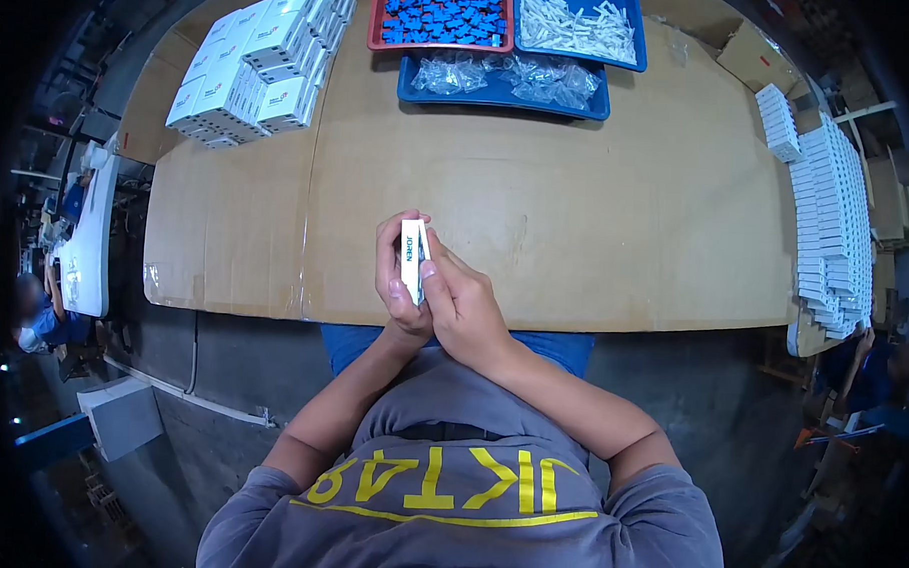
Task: Assembling product boxes and inserting various small components into them at a factory workstation.
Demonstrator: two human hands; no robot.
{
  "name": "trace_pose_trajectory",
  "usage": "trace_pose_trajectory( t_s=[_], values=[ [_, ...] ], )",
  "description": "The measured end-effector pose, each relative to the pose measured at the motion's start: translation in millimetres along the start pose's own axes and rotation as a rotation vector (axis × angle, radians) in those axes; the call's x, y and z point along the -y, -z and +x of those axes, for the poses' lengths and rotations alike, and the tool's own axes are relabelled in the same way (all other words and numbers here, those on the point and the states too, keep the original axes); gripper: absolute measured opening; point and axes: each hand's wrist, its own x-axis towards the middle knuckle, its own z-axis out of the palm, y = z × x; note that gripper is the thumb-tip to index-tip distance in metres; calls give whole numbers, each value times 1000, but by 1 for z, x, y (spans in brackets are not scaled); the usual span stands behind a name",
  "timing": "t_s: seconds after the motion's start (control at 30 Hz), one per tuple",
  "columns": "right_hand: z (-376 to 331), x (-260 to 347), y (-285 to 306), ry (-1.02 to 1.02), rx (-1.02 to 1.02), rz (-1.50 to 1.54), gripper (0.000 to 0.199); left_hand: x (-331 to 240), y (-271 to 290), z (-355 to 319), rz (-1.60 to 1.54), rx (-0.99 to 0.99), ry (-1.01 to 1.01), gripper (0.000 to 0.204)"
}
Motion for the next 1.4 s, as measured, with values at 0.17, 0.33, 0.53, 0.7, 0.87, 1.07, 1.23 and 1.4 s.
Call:
trace_pose_trajectory(
  t_s=[0.17, 0.33, 0.53, 0.7, 0.87, 1.07, 1.23, 1.4],
  values=[
    [3, 2, -1, 26, -17, -1, 46, 3, 0, 0, -11, -2, 53, 88],
    [15, 8, 18, -333, 9, 363, 48, 4, 8, 10, 106, 139, 5, 104],
    [15, -10, 39, -23, 38, -229, 65, -1, 13, -1, -420, 151, 552, 95],
    [24, -21, 52, 490, 135, -442, 85, -25, 1, -2, -626, 211, 921, 76],
    [31, -27, 57, 695, 73, -521, 91, -41, -7, -2, -695, 199, 970, 71],
    [26, -44, 45, 770, 33, -418, 89, -35, -2, -10, -703, 187, 988, 68],
    [18, -55, 40, 769, -13, -408, 87, -28, -2, -17, -648, 164, 1021, 67],
    [17, -58, 39, 729, -13, -360, 91, -32, -3, -10, -639, 173, 1093, 73]
  ],
)
